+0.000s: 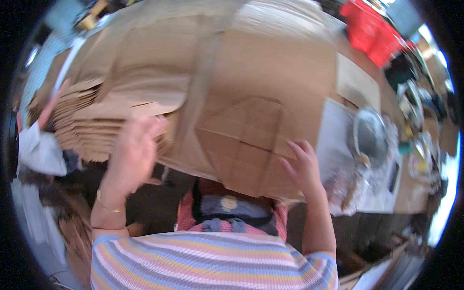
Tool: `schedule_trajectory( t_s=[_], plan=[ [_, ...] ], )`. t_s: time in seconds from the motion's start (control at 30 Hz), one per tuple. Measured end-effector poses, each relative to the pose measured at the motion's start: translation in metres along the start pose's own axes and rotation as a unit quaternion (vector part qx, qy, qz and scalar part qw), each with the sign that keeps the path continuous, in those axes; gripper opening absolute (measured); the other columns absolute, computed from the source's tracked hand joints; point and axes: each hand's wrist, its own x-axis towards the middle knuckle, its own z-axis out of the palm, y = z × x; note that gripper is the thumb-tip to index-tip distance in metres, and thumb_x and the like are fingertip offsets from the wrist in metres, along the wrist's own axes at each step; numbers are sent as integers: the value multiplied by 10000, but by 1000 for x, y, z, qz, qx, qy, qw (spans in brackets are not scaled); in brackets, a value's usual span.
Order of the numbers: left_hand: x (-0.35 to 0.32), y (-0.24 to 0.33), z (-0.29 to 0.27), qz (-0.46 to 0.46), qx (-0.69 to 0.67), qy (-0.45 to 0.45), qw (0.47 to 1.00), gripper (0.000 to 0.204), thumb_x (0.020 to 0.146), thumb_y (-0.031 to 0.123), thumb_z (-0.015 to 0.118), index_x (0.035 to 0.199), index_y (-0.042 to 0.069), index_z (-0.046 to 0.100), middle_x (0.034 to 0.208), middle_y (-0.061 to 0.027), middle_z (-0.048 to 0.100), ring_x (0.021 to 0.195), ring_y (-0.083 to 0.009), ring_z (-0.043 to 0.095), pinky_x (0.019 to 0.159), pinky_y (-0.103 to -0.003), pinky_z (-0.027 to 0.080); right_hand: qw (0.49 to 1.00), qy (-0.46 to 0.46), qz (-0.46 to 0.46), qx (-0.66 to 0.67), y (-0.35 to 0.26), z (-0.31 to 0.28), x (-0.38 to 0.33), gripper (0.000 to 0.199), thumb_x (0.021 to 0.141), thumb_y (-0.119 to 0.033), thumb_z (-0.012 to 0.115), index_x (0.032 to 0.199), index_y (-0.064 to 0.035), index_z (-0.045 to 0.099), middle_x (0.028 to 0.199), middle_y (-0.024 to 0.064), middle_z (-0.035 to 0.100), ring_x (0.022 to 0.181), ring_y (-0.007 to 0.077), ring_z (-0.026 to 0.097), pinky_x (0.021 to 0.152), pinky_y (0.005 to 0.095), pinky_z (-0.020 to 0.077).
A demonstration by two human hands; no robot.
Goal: The person repeatedly folds the top flap of a brown paper bag, applies glue with a brush to the flap, and presses it down to seal. They then place the finished bag on a stack and repeat the process with a new bag from a pile.
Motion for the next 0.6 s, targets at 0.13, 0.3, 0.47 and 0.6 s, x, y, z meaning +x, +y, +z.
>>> schedule_trajectory(
  t_s=[0.13,0.3,0.47,0.6],
  plan=[
    [48,29,137,3,-9,-70,998,337,792,-26,540,1125,-6,582,1145,-178,590,1093,-324,565,914,-401,485,992,43,41,-110,36,26,29,399,756,-107,705,1118,-3,573,1080,189,558,1061,373,535,904,438,465],
    [92,22,177,-129,-31,-232,964,295,766,132,739,957,18,545,988,-173,590,1007,-341,579,885,-426,485,990,-45,115,-66,62,15,26,387,727,-125,740,1053,-11,565,1042,179,564,1031,373,544,889,434,466],
    [109,8,197,-86,-126,-150,977,482,685,192,828,1027,-16,559,1009,-194,625,969,-350,610,834,-413,492,990,30,105,-95,37,34,55,400,673,-173,788,975,-14,581,980,167,589,958,364,578,830,426,480],
    [126,-4,185,-119,-166,-234,950,332,668,114,790,915,-47,636,906,-199,670,895,-336,650,791,-394,518,993,-36,112,-28,48,23,70,328,656,-137,762,905,-2,595,872,147,597,877,342,595,740,415,479]
  ],
)
